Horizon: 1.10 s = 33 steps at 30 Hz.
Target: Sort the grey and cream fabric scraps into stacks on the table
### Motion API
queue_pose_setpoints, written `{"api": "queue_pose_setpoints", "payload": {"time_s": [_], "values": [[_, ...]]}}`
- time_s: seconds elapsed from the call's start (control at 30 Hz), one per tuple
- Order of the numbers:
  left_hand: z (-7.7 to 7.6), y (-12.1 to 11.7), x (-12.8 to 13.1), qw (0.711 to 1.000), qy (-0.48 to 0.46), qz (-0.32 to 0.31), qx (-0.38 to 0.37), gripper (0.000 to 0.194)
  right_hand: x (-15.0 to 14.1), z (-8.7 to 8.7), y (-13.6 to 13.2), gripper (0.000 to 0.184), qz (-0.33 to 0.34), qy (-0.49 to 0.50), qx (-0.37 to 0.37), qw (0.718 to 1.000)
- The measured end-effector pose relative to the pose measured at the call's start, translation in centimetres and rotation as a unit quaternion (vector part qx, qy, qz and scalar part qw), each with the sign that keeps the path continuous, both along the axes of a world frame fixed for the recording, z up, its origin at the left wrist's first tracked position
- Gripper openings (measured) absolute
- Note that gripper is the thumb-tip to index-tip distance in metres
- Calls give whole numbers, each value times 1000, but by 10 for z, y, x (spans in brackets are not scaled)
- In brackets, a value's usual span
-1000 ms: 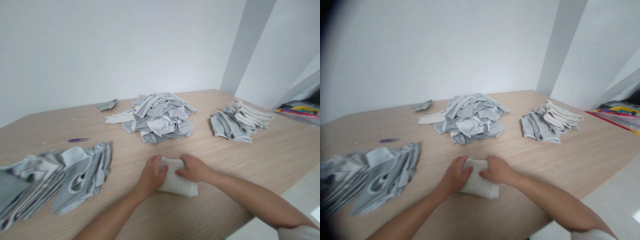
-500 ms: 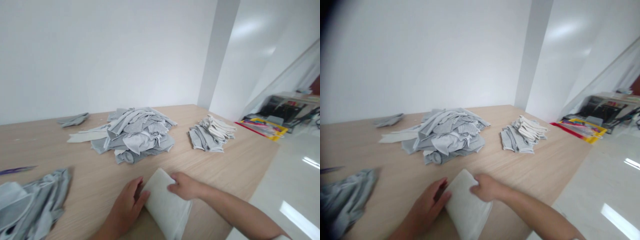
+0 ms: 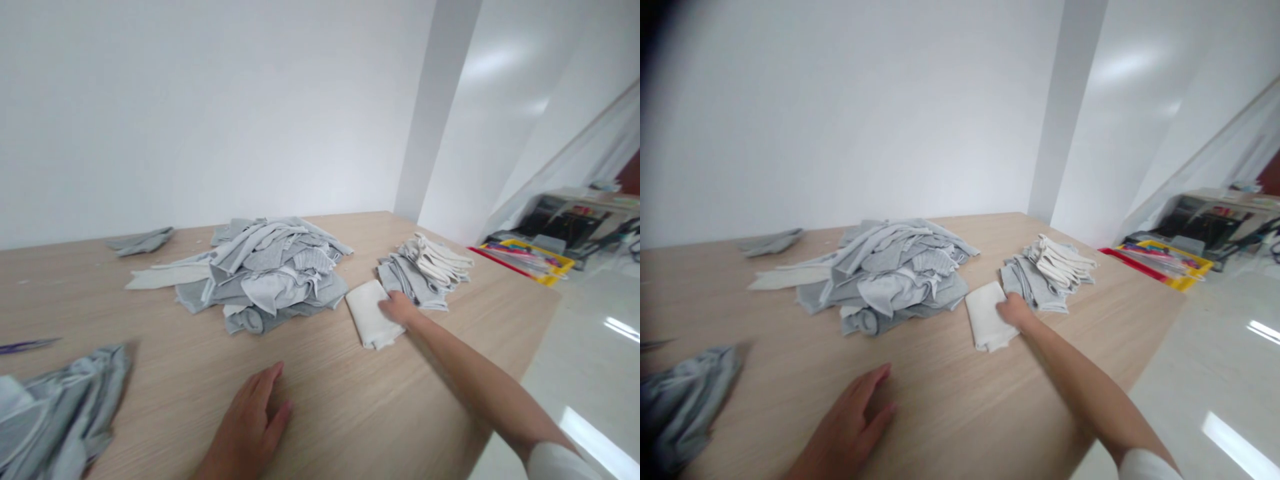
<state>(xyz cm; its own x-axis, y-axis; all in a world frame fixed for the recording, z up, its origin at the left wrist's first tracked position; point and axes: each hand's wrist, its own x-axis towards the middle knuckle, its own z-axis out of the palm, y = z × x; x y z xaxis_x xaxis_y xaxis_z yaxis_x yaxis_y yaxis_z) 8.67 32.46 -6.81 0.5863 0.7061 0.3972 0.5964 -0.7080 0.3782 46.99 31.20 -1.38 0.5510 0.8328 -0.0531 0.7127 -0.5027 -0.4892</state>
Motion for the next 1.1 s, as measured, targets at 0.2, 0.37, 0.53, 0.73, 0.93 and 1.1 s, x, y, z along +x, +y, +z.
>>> {"api": "queue_pose_setpoints", "payload": {"time_s": [0.2,0.37,0.53,0.73,0.93,1.1], "values": [[-5,0,-3,1000,0,-1,20,47,14,12,51,35,-65,-62,-28,996],[-8,0,-5,1000,11,0,28,47,-13,14,55,49,-66,-144,3,987],[-9,0,-4,999,14,-1,34,46,-46,11,31,52,48,-242,55,968],[-9,0,-5,999,16,-15,47,48,-59,-13,21,34,190,-266,16,945],[-11,-3,-5,998,19,-16,55,47,-31,-19,56,29,190,-285,3,940],[-10,-5,-4,999,15,-12,49,48,-17,-19,91,28,199,-279,7,939]]}}
